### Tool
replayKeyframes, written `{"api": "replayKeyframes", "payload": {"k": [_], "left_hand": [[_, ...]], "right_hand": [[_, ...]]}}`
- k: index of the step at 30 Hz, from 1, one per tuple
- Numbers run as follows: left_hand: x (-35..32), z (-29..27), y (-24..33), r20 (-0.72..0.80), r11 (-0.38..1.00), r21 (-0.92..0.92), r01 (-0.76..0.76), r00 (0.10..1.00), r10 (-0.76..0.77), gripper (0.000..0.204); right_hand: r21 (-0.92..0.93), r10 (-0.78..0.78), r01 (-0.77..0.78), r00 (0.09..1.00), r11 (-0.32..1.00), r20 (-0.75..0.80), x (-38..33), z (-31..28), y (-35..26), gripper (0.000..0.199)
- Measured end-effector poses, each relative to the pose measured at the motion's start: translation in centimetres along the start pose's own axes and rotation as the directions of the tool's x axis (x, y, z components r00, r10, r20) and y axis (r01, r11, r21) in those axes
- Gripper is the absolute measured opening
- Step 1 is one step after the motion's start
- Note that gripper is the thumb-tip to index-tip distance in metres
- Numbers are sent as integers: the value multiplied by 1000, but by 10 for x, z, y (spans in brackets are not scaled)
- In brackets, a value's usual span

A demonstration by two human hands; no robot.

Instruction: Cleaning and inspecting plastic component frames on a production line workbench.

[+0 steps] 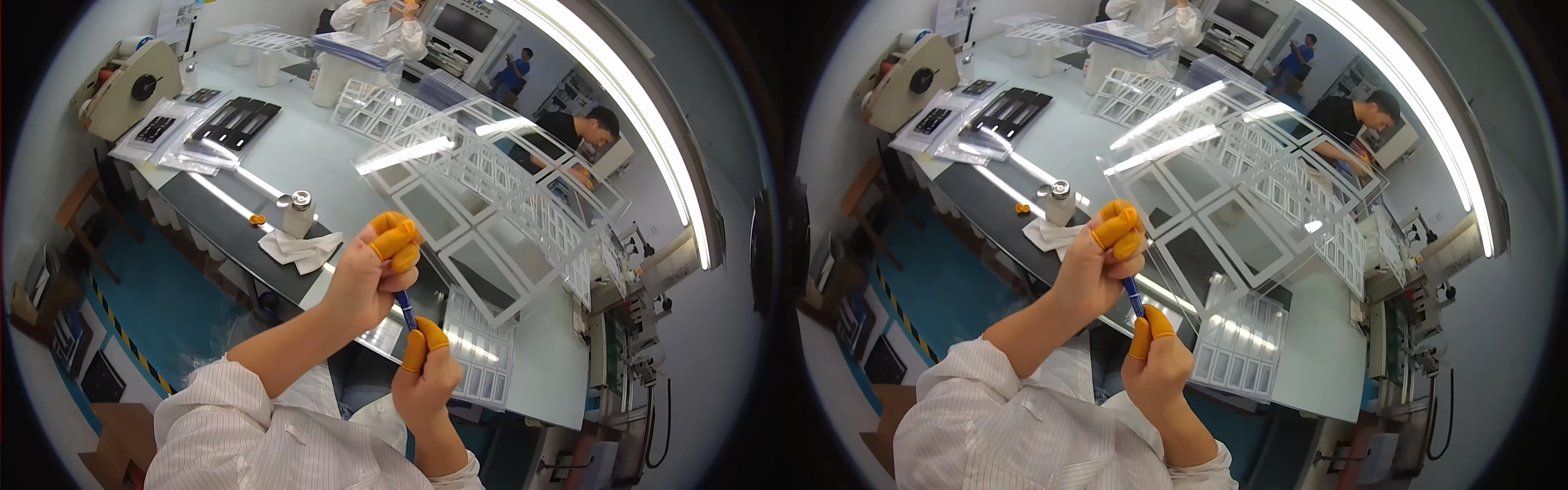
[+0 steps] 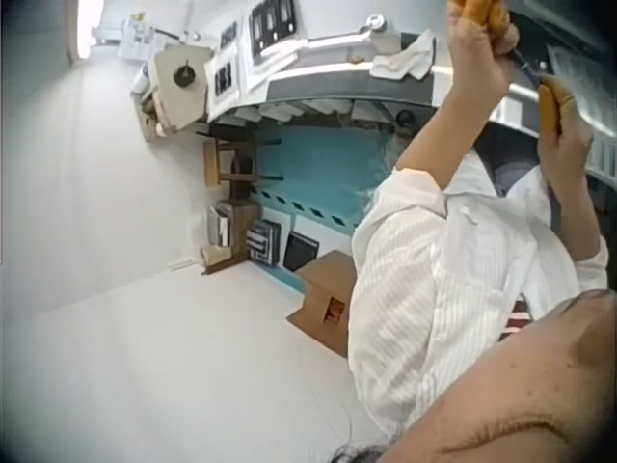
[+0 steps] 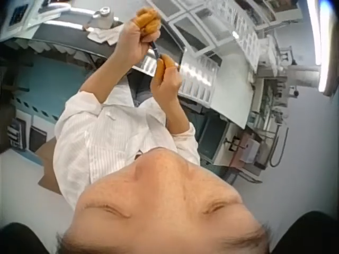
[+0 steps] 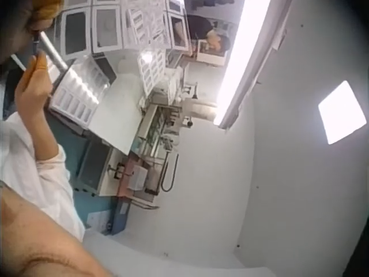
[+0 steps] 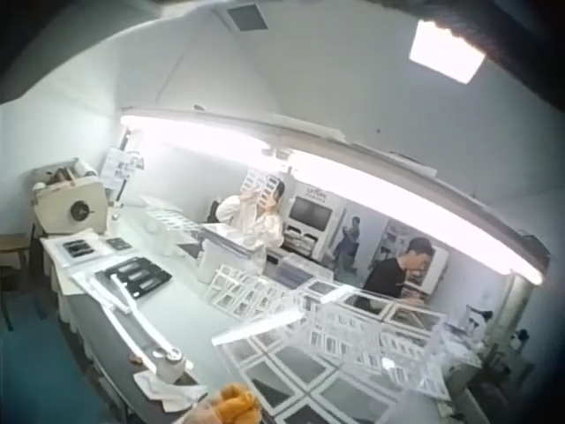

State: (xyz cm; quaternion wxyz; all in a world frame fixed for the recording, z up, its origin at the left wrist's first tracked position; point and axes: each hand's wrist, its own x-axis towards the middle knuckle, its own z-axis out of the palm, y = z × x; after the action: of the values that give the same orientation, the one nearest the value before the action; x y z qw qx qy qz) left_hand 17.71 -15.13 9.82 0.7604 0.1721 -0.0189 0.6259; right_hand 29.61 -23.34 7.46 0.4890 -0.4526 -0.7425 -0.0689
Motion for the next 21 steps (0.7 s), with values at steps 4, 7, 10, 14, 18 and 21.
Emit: {"api": "replayKeyframes", "payload": {"k": [4, 7, 10, 14, 18, 21], "left_hand": [[0, -10, -7, -36, 988, 121, -92, 995, 97, 3], [2, -29, -10, -99, 970, 184, -161, 978, 181, 9], [-9, -71, 26, -49, 943, 206, -262, 960, 277, 17], [-29, -102, 57, 71, 855, 417, -308, 949, 308, 22], [-37, -86, 67, 94, 885, 393, -251, 968, 233, 19], [-42, -88, 69, 121, 878, 433, -206, 978, 169, 13]], "right_hand": [[394, 403, -422, 905, 817, 134, -10, 14, 8, 12], [624, 528, -673, 724, 397, 444, -21, 16, 29, 16], [594, 569, -677, 718, 434, 401, -30, 27, 46, 18], [101, 389, -388, 921, 916, 5, -52, 65, 96, 21], [-271, 317, -283, 944, 920, 90, -32, 42, 134, 22], [566, 550, -617, 775, 547, 313, 5, 9, 157, 23]]}}
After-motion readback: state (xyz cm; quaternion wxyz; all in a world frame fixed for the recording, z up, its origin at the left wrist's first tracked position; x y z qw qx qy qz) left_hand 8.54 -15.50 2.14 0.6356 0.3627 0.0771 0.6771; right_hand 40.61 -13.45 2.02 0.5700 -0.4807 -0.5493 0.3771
